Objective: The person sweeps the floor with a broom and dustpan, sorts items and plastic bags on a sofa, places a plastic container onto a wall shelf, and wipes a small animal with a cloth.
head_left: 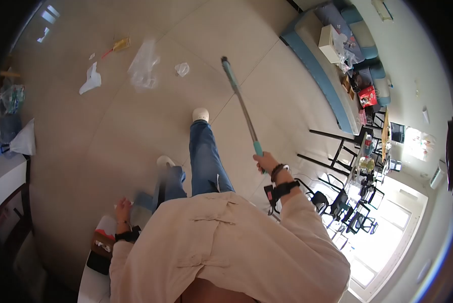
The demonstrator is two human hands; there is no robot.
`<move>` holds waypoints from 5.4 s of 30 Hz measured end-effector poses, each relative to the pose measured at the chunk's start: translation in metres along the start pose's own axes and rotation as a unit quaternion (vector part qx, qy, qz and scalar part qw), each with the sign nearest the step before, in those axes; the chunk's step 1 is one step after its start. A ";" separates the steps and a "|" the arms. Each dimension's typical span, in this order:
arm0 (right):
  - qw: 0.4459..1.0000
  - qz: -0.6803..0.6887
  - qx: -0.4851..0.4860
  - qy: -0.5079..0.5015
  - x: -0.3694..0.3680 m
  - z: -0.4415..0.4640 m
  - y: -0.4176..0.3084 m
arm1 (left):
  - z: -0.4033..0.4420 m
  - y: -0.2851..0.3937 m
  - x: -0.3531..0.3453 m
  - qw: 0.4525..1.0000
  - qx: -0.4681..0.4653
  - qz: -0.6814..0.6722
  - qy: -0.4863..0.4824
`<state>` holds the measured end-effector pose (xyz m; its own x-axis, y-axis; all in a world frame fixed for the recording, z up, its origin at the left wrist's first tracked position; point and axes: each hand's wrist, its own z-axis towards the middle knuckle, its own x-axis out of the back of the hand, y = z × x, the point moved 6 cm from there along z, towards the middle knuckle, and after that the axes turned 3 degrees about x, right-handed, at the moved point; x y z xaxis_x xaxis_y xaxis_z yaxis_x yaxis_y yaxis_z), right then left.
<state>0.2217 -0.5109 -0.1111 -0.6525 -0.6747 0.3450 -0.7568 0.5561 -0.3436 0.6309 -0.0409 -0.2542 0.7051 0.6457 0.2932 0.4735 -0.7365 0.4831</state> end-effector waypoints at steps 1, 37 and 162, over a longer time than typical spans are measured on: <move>0.999 -0.037 0.014 0.002 0.014 0.028 -0.011 | 0.000 0.004 -0.006 1.000 -0.004 -0.001 0.001; 0.761 -0.584 0.259 -0.114 0.029 0.358 -0.268 | -0.077 0.408 -0.191 0.980 -0.180 0.057 0.057; 0.930 -0.035 -0.214 -0.296 -0.277 0.083 -0.455 | 0.013 0.249 -0.011 0.918 -0.038 -0.166 0.357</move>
<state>0.7506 -0.6170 -0.1225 -0.5608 -0.7951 -0.2310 -0.8257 0.5576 0.0854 0.7483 -0.2343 -0.1478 -0.0114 0.8201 0.5722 0.5423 -0.4757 0.6926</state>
